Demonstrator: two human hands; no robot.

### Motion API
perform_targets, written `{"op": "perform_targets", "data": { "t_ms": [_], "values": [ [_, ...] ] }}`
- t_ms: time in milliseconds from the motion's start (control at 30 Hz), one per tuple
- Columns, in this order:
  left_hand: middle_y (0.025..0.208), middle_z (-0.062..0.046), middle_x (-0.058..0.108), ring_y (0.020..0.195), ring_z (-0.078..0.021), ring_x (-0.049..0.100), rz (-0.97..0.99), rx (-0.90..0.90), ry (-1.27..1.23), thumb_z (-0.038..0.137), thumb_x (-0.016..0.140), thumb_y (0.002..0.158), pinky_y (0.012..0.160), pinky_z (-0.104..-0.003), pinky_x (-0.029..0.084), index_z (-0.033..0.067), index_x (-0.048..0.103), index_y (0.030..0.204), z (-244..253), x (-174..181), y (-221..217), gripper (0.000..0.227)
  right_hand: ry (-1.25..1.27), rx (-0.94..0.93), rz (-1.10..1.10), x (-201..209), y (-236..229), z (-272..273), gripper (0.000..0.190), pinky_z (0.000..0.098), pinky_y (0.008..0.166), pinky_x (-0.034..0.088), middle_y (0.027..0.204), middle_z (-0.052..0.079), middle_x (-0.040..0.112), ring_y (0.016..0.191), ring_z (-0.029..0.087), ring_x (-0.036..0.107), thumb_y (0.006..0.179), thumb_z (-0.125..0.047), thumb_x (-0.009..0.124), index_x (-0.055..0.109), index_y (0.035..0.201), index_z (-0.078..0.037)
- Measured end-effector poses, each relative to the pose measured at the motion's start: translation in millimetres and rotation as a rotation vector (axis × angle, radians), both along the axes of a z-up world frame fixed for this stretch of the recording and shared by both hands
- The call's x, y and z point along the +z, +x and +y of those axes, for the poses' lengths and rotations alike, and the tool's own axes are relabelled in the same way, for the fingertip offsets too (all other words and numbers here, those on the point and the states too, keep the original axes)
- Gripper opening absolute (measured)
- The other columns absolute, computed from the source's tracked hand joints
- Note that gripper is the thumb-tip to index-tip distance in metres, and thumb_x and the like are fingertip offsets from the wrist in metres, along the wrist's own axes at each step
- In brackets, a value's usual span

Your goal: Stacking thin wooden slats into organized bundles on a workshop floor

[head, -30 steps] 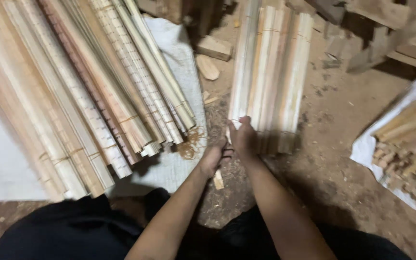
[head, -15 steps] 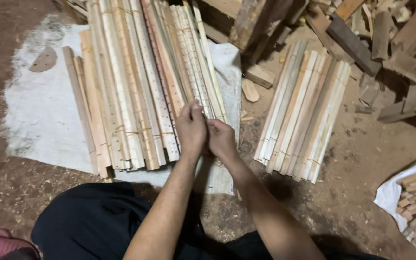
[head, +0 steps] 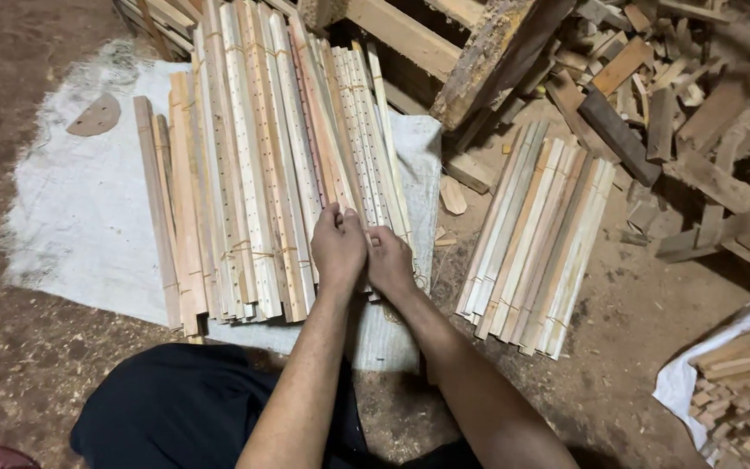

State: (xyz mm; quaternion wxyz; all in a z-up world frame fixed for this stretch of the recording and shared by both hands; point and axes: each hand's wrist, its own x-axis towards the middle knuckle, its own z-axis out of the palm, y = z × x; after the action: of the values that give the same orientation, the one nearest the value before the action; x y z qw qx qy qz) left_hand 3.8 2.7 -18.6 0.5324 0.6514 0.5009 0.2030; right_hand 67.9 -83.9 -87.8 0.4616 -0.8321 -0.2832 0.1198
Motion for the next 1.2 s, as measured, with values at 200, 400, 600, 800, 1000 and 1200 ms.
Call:
{"op": "perform_targets", "data": {
  "t_ms": [200, 400, 600, 800, 1000, 1200],
  "values": [
    [0.092, -0.010, 0.067, 0.085, -0.0170, 0.060, -0.482, -0.120, -0.008, 0.017, 0.061, 0.099, 0.071, -0.033, 0.052, -0.0021, 0.058, 0.139, -18, 4, 6, 0.044, 0.180, -0.182, -0.244, -8, -66, -75, 0.031, 0.0457, 0.063, 0.057, 0.083, 0.019, 0.073, 0.070, 0.037, 0.070, 0.088, -0.028, 0.078, 0.071, 0.109, -0.006],
    [0.107, -0.023, 0.073, 0.098, -0.0336, 0.073, -0.495, -0.448, -0.132, 0.024, 0.066, 0.098, 0.080, -0.044, 0.059, 0.0078, 0.063, 0.135, -101, 11, 18, 0.041, 0.300, -0.328, -0.469, -4, -55, -121, 0.033, 0.0467, 0.071, 0.057, 0.091, 0.021, 0.073, 0.081, 0.042, 0.070, 0.087, 0.001, 0.065, 0.070, 0.119, 0.001],
    [0.137, -0.022, 0.062, 0.127, -0.0427, 0.058, -0.077, -0.936, -0.064, 0.035, 0.057, 0.097, 0.105, -0.055, 0.048, 0.0133, 0.055, 0.147, -166, -35, 30, 0.055, 0.436, -0.438, -0.100, -62, 4, -184, 0.013, 0.0445, 0.070, 0.053, 0.084, 0.018, 0.074, 0.077, 0.027, 0.069, 0.092, -0.007, 0.065, 0.072, 0.102, -0.001],
    [0.137, -0.023, 0.063, 0.125, -0.0365, 0.063, 0.087, -1.041, -0.395, 0.037, 0.055, 0.099, 0.098, -0.048, 0.056, 0.0046, 0.045, 0.153, -204, -47, 33, 0.063, -0.240, -0.704, -0.284, -76, 50, -243, 0.039, 0.0514, 0.076, 0.058, 0.089, 0.024, 0.075, 0.089, 0.040, 0.073, 0.100, -0.036, 0.067, 0.074, 0.111, 0.001],
    [0.140, -0.020, 0.062, 0.132, -0.0383, 0.057, 0.151, -1.087, -0.345, 0.044, 0.051, 0.101, 0.106, -0.052, 0.049, 0.0121, 0.047, 0.153, -220, -97, 55, 0.061, -0.343, -0.754, -0.349, -94, 81, -270, 0.043, 0.0501, 0.079, 0.059, 0.094, 0.026, 0.075, 0.093, 0.040, 0.074, 0.097, -0.036, 0.068, 0.075, 0.115, 0.003],
    [0.140, -0.025, 0.061, 0.136, -0.0422, 0.052, 0.193, -1.082, -0.349, 0.038, 0.047, 0.102, 0.113, -0.054, 0.043, 0.0096, 0.050, 0.151, -222, -78, 55, 0.057, -0.382, -0.777, -0.196, -92, 95, -271, 0.045, 0.0555, 0.082, 0.058, 0.098, 0.026, 0.075, 0.097, 0.042, 0.074, 0.097, -0.036, 0.065, 0.066, 0.126, 0.000]
  ]
}}
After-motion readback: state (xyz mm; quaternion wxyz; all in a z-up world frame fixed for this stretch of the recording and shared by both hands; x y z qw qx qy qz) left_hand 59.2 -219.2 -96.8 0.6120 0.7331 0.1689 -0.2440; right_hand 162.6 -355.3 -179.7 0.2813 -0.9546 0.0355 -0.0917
